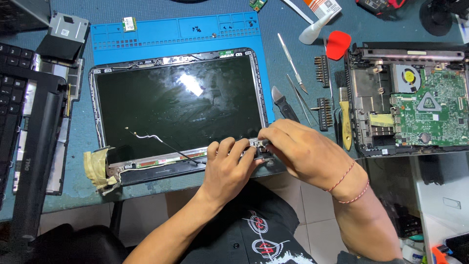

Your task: The person removes the black plastic bezel from a laptop screen, then uses a screwdriver to unscrew and remove small metal brackets from the screen corners. The bezel is set aside and the brackets are placed on the workbench.

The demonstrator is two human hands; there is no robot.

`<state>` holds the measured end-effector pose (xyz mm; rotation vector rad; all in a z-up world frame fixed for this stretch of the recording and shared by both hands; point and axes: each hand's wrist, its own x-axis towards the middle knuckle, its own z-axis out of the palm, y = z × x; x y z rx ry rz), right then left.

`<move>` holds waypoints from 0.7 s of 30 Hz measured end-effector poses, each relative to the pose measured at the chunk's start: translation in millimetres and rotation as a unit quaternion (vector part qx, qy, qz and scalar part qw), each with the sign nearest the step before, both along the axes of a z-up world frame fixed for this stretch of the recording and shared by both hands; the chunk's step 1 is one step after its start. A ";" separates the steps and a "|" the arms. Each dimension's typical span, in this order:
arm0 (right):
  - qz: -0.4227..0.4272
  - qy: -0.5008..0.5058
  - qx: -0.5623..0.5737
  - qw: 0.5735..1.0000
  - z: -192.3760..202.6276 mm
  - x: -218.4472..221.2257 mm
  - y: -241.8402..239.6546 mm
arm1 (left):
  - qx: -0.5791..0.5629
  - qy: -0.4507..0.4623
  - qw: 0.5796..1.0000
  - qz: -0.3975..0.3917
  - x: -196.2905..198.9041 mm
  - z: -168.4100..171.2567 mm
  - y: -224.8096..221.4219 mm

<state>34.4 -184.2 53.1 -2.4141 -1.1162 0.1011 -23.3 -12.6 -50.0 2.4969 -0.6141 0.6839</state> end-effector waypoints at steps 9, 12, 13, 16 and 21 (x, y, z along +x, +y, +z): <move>-0.050 -0.090 -0.043 0.994 -1.5 3.2 -7.7 | -0.002 0.001 1.000 -0.018 2.2 -6.2 0.3; -0.059 -0.074 -0.015 0.995 -13.2 6.1 -7.1 | -0.001 -0.006 1.000 -0.011 1.7 -8.2 0.6; -0.059 -0.075 -0.015 0.995 -8.7 6.9 -5.3 | -0.001 -0.007 1.000 -0.012 2.7 -6.5 0.9; -0.019 -0.024 0.004 1.000 0.4 6.7 -3.5 | 0.002 0.008 1.000 -0.009 1.0 -3.7 0.8; 0.006 0.047 0.030 0.998 5.6 5.1 -4.2 | -0.002 0.002 1.000 -0.002 0.5 -3.3 0.6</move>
